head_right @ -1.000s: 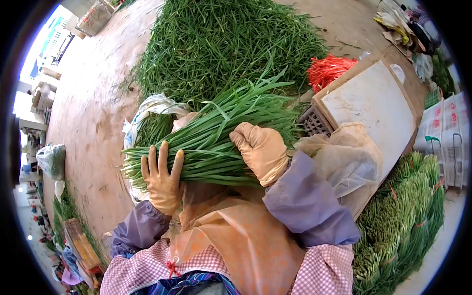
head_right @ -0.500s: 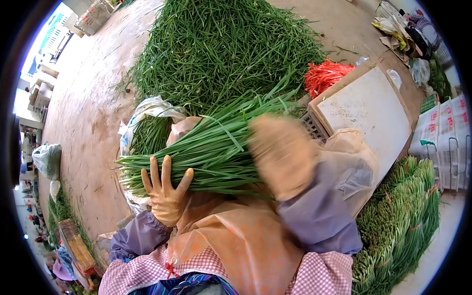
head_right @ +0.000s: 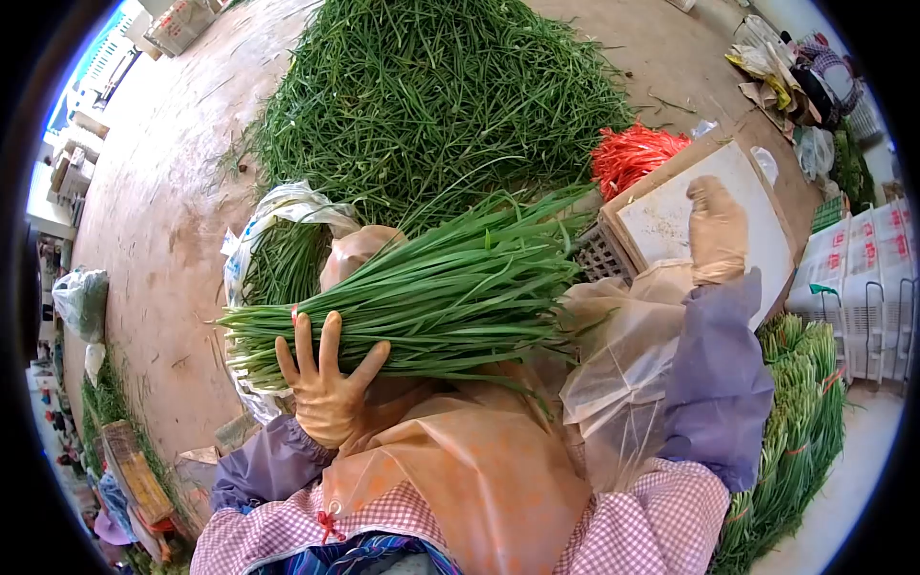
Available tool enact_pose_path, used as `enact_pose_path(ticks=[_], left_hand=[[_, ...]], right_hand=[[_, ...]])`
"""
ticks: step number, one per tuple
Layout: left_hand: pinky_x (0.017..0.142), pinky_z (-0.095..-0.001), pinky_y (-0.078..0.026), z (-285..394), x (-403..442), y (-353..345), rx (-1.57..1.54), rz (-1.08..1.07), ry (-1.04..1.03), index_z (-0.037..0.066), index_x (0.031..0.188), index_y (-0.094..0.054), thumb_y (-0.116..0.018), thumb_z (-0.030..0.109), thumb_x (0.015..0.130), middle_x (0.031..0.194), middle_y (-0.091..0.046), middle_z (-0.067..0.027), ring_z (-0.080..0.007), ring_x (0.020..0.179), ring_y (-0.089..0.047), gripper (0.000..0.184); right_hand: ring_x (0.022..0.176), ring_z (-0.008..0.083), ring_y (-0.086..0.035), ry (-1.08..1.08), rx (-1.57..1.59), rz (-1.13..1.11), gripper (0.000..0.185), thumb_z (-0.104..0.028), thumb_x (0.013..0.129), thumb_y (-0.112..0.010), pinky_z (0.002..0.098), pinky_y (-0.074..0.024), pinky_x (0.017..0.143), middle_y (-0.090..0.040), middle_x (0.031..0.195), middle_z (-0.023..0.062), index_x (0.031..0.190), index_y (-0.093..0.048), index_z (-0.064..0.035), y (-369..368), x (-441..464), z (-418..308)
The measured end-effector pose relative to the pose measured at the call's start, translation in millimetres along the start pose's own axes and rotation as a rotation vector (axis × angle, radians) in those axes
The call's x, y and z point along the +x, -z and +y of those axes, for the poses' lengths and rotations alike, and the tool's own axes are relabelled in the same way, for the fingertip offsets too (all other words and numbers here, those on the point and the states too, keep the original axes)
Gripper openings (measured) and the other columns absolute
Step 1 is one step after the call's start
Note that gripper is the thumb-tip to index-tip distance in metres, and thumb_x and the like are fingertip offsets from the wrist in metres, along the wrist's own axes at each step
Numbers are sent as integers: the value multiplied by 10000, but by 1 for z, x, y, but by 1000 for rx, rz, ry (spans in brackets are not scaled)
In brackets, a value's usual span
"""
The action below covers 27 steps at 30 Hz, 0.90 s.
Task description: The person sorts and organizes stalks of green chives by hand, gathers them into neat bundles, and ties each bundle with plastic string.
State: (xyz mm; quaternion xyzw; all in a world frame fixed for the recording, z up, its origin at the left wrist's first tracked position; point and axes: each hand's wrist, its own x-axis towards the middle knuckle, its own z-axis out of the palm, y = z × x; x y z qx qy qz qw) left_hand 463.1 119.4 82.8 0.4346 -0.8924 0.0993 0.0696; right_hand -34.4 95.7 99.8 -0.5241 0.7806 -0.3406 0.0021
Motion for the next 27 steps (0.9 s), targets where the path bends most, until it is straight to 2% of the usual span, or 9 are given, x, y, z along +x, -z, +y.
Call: enact_pose_path(ticks=[7, 10, 12, 14, 18, 20, 23, 26, 27], left_hand=[[1089, -656, -97, 0, 2, 0, 48, -5, -48, 389, 1215, -613, -760, 652, 595, 1435, -384, -207, -505, 1334, -306, 689], [1087, -656, -99, 1, 4, 2, 19, -11, -30, 379, 1195, -623, -776, 642, 574, 1421, -398, -208, -507, 1327, -314, 692], [1098, -643, -96, 4, 4, 5, -28, -18, -3, 389, 1210, -616, -717, 597, 656, 1419, -416, -189, -491, 1318, -339, 600], [1121, -616, -85, 7, 3, 11, -98, -19, 44, 417, 1254, -594, -586, 515, 833, 1425, -439, -153, -458, 1305, -384, 433], [1114, -623, -66, 9, -1, 5, -67, -2, 28, 381, 1253, -601, -615, 634, 761, 1425, -435, -158, -462, 1321, -353, 554], [1107, -630, -89, 9, -1, 5, -68, 23, 20, 360, 1194, -642, -654, 471, 767, 1415, -441, -161, -460, 1326, -353, 441], [1113, -624, -120, 11, 13, 23, -191, -8, 30, 314, 1117, -697, -676, 162, 783, 1387, -486, -172, -481, 1318, -373, 366], [1102, -631, -180, -8, -3, 18, -293, 162, -99, 176, 1126, -684, -687, 149, 798, 1256, -593, -197, -447, 1259, -472, 330], [916, -530, -294, -14, 7, 12, -352, 341, -219, 106, 1023, -691, -634, 162, 830, 1080, -620, -168, -374, 1048, -526, 209]], right_hand=[[575, 35, -464, -136, 685, -507, 235, -238, 944, -651, 210, -386, 527, -498, 658, -74, 1128, -650, -92, -27, -73, -139], [651, 256, -645, 525, 193, -310, 274, -153, 893, -667, 359, -512, 613, -624, 761, 160, 1159, -642, -90, -61, -93, -148], [752, 347, -678, 483, -412, -591, 178, -208, 930, -552, 431, -544, 651, -670, 812, 171, 1026, -609, -70, -68, -92, -146], [720, 352, -669, 118, -356, -507, 153, -190, 940, -474, 468, -524, 648, -651, 764, 168, 941, -579, -79, -71, -65, -98], [737, 365, -660, 166, -455, -53, 138, -182, 937, -495, 464, -509, 656, -649, 761, 171, 936, -612, -109, -45, -16, -47], [769, 322, -665, 67, -139, -75, 149, -186, 932, -547, 418, -522, 682, -671, 803, 147, 989, -638, -83, -30, -1, -98], [960, 311, -635, 303, 693, -435, 445, -279, 846, -667, 415, -518, 869, -663, 1074, 164, 1214, -597, -38, -79, -6, -150], [1306, 360, -417, 778, 416, -773, 895, -435, 718, -767, 516, -313, 1082, -445, 1420, 177, 1455, -379, -106, -121, -48, -215], [1318, 355, -408, 725, 385, -934, 981, -486, 682, -784, 542, -296, 1088, -438, 1419, 164, 1479, -334, -132, -132, -56, -223]])
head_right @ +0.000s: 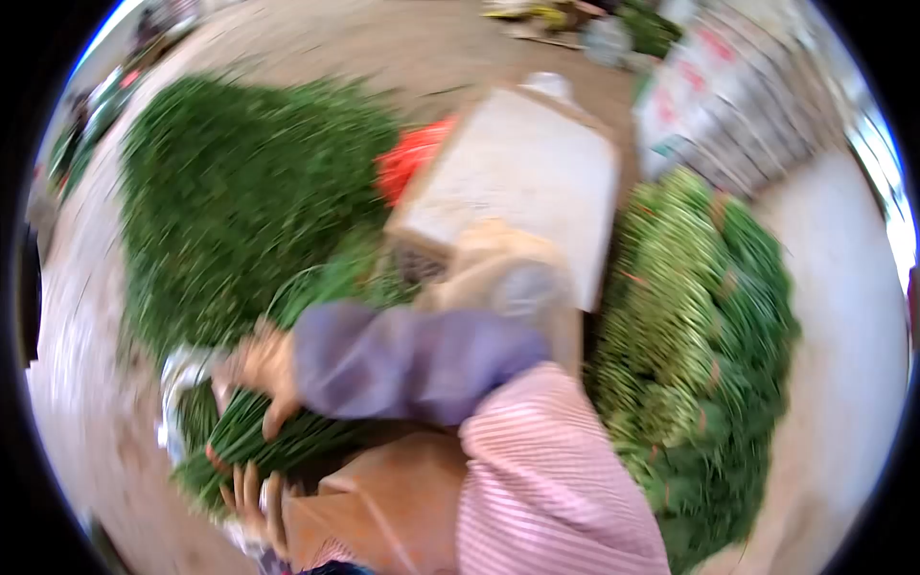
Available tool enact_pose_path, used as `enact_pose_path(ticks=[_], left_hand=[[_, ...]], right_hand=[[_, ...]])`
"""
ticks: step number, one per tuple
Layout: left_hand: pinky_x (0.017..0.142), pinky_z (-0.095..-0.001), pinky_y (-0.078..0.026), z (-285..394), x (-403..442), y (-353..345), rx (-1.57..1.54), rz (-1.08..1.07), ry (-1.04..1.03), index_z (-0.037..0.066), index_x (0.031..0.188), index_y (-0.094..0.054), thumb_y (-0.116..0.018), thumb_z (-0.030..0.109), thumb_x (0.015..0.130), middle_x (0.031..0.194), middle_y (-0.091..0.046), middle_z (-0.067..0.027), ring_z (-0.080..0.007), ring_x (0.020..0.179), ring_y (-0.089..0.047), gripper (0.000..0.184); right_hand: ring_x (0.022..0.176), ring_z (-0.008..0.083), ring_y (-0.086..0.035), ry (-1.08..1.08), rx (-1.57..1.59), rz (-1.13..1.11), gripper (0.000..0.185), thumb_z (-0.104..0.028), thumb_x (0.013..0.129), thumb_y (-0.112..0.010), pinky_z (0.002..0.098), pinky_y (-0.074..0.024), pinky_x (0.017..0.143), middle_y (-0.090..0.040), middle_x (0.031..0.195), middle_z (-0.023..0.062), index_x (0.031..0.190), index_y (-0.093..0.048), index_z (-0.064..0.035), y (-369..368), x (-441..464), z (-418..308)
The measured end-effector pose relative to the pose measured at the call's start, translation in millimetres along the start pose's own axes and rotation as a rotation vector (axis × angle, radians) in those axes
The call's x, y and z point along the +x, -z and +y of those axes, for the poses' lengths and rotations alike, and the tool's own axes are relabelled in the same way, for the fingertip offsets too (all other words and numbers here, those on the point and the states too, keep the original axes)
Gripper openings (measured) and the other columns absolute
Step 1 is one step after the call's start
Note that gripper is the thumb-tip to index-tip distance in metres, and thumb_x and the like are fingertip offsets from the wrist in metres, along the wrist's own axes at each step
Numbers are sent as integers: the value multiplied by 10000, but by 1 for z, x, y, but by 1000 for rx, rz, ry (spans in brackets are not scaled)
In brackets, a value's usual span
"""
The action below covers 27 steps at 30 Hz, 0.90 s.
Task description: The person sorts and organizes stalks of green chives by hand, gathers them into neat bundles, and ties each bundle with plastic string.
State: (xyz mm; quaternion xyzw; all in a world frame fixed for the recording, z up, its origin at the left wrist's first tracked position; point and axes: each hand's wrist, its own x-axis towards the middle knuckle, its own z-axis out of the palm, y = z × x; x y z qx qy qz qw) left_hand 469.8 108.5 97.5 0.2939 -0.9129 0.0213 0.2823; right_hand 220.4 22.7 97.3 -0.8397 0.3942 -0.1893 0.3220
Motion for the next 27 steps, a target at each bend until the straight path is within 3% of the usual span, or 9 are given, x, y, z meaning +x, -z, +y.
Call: enact_pose_path(ticks=[2, 4, 7, 10, 14, 17, 18, 23, 27], left_hand=[[544, -327, -522, -18, 11, -11, -55, 316, -304, -34, 816, -706, -527, 189, 896, 728, -676, -109, -228, 626, -634, 296], [606, -342, -500, -19, 21, -21, -176, 482, -384, -24, 885, -666, -509, 227, 903, 807, -647, -114, -238, 698, -613, 296], [698, -365, -468, -22, 28, -36, -617, 362, -82, -9, 990, -606, -482, 284, 915, 925, -604, -120, -251, 807, -582, 327], [789, -389, -436, -30, 40, -53, -1394, 123, 369, 6, 1094, -546, -455, 342, 926, 1043, -561, -127, -265, 916, -550, 387], [912, -420, -393, -43, 66, -54, -1996, -56, 342, 25, 1234, -467, -418, 418, 941, 1201, -504, -136, -283, 1062, -508, 492], [1004, -443, -361, -52, 104, -47, -2164, -163, 212, 40, 1338, -407, -391, 475, 952, 1319, -460, -142, -296, 1170, -477, 582], [1034, -451, -351, -53, 121, -43, -2188, -199, 157, 45, 1373, -387, -382, 494, 956, 1358, -446, -144, -301, 1207, -466, 613], [1106, -484, -351, -2, 204, -15, -2197, -343, 18, 61, 1473, -347, -402, 530, 964, 1456, -430, -156, -310, 1303, -451, 694], [1060, -460, -412, 52, 257, -17, -2222, -329, -13, 55, 1438, -407, -436, 473, 977, 1399, -498, -149, -289, 1229, -522, 623]], right_hand=[[1347, 312, -401, 80, 176, 81, 931, -455, 662, -808, 459, -314, 1111, -461, 1396, 141, 1423, -416, -89, -37, 6, 27], [1326, 287, -438, 132, 475, 120, 846, -378, 657, -828, 400, -340, 1103, -505, 1363, 124, 1364, -488, -61, -59, 8, 38], [1179, 271, -572, -93, 724, 133, 730, -296, 675, -823, 381, -394, 1038, -623, 1210, 127, 1302, -545, -47, -64, -16, 22], [1185, 285, -554, -162, 689, 280, 734, -334, 718, -781, 387, -382, 1043, -601, 1221, 131, 1338, -502, -57, -77, -32, 4], [1259, 312, -493, -93, 348, 844, 836, -330, 694, -793, 375, -354, 1077, -564, 1246, 196, 1383, -417, -40, -85, -35, -32], [1226, 371, -516, -378, 551, 538, 1061, -412, 674, -780, 386, -381, 1066, -527, 1285, 264, 1481, -247, 23, -18, -65, -77], [1217, 394, -516, -252, 531, 487, 1164, -438, 626, -806, 387, -400, 1049, -509, 1283, 311, 1492, -193, 43, 7, -82, -78], [1356, 376, -377, -253, 142, 724, 1332, -473, 562, -841, 379, -344, 1094, -358, 1433, 334, 1503, -68, 67, 79, -141, -79], [1412, 285, -310, -19, 517, 813, 1303, -281, 618, -875, 355, -286, 1136, -329, 1507, 224, 1532, 18, -26, 62, -186, -86]])
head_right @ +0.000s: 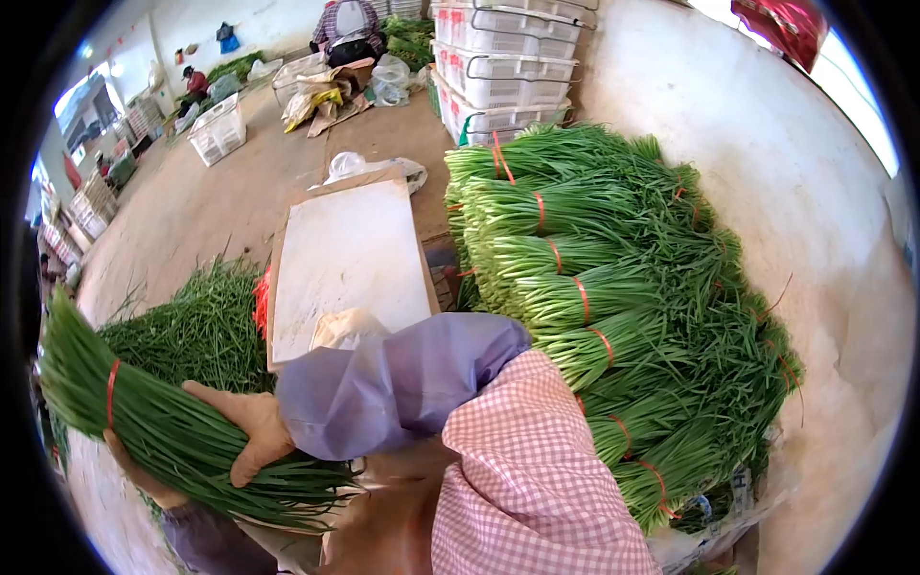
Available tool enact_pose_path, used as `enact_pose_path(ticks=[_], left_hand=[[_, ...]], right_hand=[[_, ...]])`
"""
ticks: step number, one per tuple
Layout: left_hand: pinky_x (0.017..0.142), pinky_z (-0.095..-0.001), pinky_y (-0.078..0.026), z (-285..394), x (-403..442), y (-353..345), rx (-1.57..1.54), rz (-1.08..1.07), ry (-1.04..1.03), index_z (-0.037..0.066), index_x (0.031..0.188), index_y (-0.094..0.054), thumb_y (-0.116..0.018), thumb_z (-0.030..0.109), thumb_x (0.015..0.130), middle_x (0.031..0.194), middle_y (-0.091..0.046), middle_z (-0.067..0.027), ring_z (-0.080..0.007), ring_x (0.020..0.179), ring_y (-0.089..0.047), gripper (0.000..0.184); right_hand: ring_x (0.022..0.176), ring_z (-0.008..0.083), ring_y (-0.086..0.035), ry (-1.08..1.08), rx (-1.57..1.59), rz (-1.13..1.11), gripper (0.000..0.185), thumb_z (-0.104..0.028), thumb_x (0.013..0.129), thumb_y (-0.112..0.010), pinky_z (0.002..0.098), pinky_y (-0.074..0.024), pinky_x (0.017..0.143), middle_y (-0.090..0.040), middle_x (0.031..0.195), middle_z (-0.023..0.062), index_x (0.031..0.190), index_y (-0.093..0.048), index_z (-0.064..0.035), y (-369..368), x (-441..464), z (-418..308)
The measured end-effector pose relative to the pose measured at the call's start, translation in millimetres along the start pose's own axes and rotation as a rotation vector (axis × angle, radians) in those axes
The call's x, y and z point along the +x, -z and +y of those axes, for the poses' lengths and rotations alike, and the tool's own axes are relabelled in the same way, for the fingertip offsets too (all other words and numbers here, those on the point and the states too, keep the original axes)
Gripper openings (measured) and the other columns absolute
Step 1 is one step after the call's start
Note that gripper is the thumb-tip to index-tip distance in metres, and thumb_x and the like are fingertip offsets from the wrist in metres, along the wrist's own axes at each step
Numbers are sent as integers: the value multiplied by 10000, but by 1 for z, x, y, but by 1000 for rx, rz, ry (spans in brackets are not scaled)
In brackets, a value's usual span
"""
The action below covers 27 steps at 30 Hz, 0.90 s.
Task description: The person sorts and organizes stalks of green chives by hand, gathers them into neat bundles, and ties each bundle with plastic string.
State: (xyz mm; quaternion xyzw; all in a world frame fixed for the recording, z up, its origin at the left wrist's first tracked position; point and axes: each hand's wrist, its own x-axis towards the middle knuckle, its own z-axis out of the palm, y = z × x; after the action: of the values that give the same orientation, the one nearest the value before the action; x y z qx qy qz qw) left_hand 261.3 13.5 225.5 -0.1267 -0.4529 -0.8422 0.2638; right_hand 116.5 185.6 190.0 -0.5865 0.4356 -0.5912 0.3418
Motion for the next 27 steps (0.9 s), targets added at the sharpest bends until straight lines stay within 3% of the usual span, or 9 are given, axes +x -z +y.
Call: enact_pose_path(ticks=[1, 8, 13, 15, 18, 20, 22, 24, 27], left_hand=[[1046, -454, -427, -5, 17, -9, -7, -32, 13, 54, 1434, -415, -440, 464, 979, 1389, -509, -146, -285, 1213, -535, 613], [910, -402, -540, -65, 98, -89, -49, 77, 106, 43, 1330, -526, -491, 468, 961, 1229, -627, -139, -254, 1047, -640, 564], [831, -410, -581, -105, 138, -182, -101, -12, 275, 35, 1268, -560, -524, 446, 957, 1131, -661, -142, -259, 961, -672, 516], [784, -381, -574, -122, 150, -223, -56, -50, 425, 36, 1269, -529, -673, 349, 892, 1107, -651, -115, -246, 913, -662, 510], [886, -356, -527, -153, 153, -259, 442, -251, 376, 10, 1406, -357, -810, 183, 777, 1199, -595, -140, -244, 1028, -616, 794], [1008, -369, -455, -191, 151, -249, 511, -543, 369, 25, 1512, -166, -821, 179, 769, 1340, -502, -161, -281, 1174, -541, 1003], [1021, -373, -444, -205, 150, -235, 488, -668, 505, 47, 1526, -146, -797, 140, 787, 1387, -464, -198, -283, 1205, -525, 989], [1006, -371, -453, -202, 152, -206, 487, -611, 847, 39, 1528, -137, -743, 119, 832, 1378, -475, -226, -270, 1187, -547, 926], [941, -371, -491, -204, 152, -133, 644, -466, 944, 25, 1520, -161, -696, 171, 860, 1329, -505, -245, -299, 1099, -610, 862]], right_hand=[[1409, 237, -302, -201, 174, -11, 1275, -173, 660, -861, 354, -281, 1139, -328, 1525, 156, 1543, 54, -92, 7, -15, -10], [1372, 217, -345, -41, 435, 164, 1239, -110, 696, -842, 370, -303, 1126, -347, 1501, 127, 1543, 63, -103, 56, -76, -36], [1260, 208, -480, -83, 342, 572, 927, 22, 715, -773, 375, -383, 1077, -531, 1358, 116, 1486, -262, -42, 75, -115, -80], [1134, 200, -580, 8, 335, 777, 708, 37, 737, -737, 366, -456, 1008, -614, 1247, 106, 1377, -441, -22, 87, -128, -95], [957, 208, -674, 147, 359, 968, 481, 3, 772, -697, 359, -552, 870, -680, 1122, 100, 1237, -576, -8, 124, -153, -133], [967, 227, -665, 117, 342, 1129, 499, -7, 778, -697, 364, -556, 855, -666, 1113, 129, 1253, -543, -5, 158, -174, -153], [944, 241, -666, 150, 275, 1268, 386, -51, 818, -643, 378, -551, 854, -671, 1073, 140, 1193, -573, 8, 210, -216, -154], [931, 266, -664, 186, 309, 1342, 329, -115, 851, -608, 422, -545, 855, -675, 1049, 138, 1160, -594, -3, 264, -256, -168], [881, 289, -669, 246, 371, 1464, 314, -245, 901, -590, 470, -553, 817, -681, 1034, 113, 1151, -616, -57, 371, -330, -190]])
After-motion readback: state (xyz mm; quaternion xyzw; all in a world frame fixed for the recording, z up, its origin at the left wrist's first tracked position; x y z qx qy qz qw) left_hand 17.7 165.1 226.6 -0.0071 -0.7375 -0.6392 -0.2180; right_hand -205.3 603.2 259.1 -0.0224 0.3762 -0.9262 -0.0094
